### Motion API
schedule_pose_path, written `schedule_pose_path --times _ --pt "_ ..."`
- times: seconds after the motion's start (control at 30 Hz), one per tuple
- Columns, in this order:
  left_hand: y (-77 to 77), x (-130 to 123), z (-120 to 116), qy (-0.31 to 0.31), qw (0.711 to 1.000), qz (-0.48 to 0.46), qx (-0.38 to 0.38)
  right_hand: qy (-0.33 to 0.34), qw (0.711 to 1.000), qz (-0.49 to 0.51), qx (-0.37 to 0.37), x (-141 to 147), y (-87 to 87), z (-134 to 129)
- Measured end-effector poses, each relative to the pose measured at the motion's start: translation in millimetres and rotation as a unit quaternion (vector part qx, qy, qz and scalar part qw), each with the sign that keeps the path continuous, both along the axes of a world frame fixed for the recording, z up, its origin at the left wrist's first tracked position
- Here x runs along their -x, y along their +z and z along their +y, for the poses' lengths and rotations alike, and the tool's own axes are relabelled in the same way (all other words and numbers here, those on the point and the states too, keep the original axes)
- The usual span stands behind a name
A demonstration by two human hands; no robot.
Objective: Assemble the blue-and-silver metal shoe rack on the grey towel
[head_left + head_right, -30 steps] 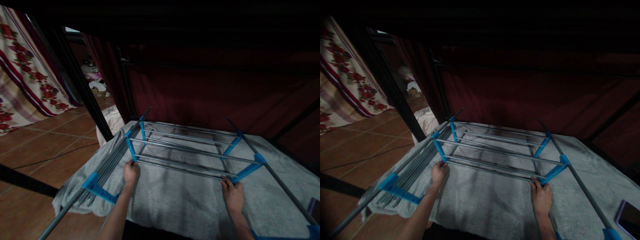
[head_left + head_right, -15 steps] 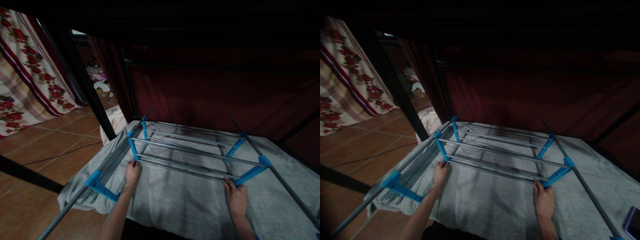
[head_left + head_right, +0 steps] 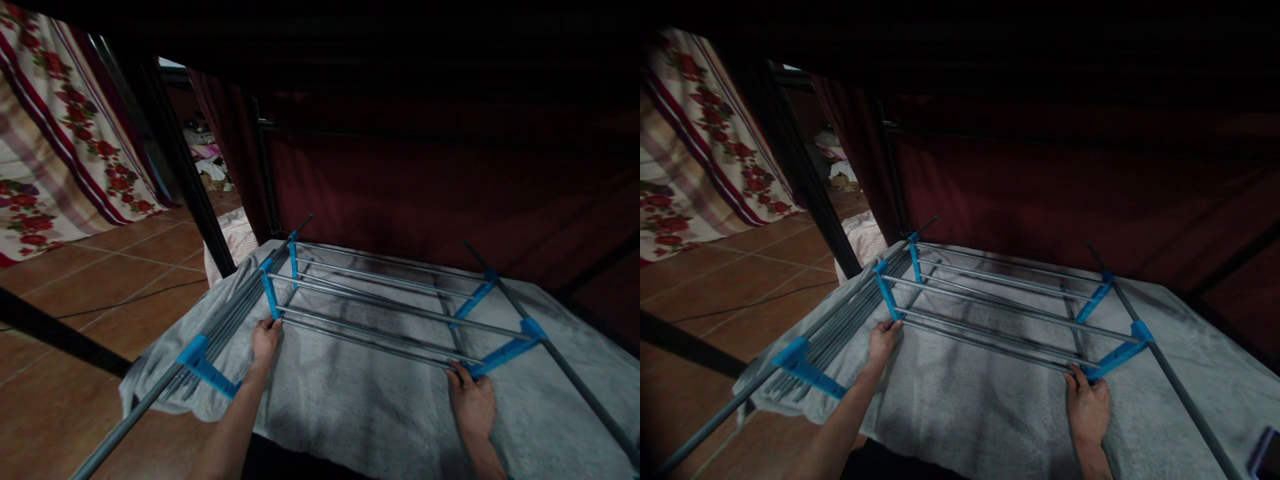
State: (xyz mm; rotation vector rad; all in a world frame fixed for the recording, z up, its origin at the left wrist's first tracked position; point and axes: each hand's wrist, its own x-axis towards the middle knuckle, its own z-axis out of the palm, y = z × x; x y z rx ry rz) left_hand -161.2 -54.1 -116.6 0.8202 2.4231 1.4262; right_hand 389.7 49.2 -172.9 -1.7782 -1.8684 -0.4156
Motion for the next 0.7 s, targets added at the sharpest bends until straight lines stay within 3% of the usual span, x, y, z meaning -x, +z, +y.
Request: schedule_pose_path --times 0.27,0.7 --pt "5.3 -11 -8 -0.038 0.997 0.066 0.005 0.012 1.000 0.013 -0.002 2 2.8 0" --pt "6.5 -19 -8 -0.013 0.994 0.098 0.051 0.025 0.999 0.042 -0.024 -2 -10.7 5"
